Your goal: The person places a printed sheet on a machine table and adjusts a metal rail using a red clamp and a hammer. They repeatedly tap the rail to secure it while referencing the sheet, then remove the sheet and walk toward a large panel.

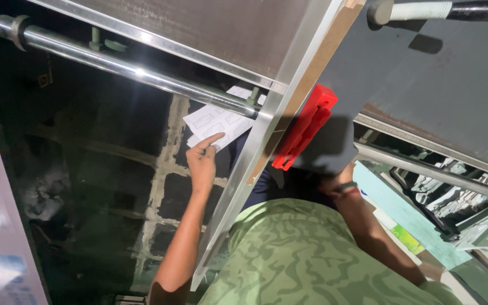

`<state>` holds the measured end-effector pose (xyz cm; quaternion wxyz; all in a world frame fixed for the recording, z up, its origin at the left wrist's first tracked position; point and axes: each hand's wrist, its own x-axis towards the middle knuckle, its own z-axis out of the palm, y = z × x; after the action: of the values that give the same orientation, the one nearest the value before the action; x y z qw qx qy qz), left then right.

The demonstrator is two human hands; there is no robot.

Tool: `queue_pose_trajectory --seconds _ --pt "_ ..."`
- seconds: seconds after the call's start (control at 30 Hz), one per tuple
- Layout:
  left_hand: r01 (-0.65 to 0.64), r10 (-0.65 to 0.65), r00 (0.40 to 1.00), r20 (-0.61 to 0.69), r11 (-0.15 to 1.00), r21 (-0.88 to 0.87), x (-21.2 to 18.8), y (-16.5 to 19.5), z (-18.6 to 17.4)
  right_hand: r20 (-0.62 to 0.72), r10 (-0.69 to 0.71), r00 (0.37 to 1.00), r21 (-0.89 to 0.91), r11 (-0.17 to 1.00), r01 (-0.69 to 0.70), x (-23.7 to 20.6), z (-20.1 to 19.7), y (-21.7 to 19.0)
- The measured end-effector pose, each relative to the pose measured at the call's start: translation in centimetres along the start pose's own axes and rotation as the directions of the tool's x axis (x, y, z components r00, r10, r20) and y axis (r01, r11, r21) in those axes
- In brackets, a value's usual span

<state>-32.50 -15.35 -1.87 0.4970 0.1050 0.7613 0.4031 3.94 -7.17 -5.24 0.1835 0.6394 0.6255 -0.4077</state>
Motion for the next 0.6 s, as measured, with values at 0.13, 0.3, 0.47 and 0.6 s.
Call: queue_pose_trajectory --seconds 0.13,0.3,0.47,0.6 --pt "0.014 -0.013 1.000 -0.014 0.999 0.038 0.2 -0.3 0.3 -0.037 0.171 0.985 0.784 0.616 -0.077 0.1 1.1 -0.3" --pt "0.048 -0.048 0.999 -0.011 0.998 0.039 0.3 -1.3 0.6 0.216 0.383 0.898 0.976 -0.108 -0.189 0.1 3.1 2.7" --pt "0.023 -0.024 1.000 0.010 0.990 0.138 0.0 -2.0 0.5 0.448 0.188 0.874 0.889 -0.204 -0.411 -0.6 8.6 3.0" --pt "0.042 -0.039 0.999 -0.023 0.979 0.198 -0.5 -2.2 0.4 0.388 0.054 0.920 0.921 -0.047 -0.386 -0.3 8.9 1.1"
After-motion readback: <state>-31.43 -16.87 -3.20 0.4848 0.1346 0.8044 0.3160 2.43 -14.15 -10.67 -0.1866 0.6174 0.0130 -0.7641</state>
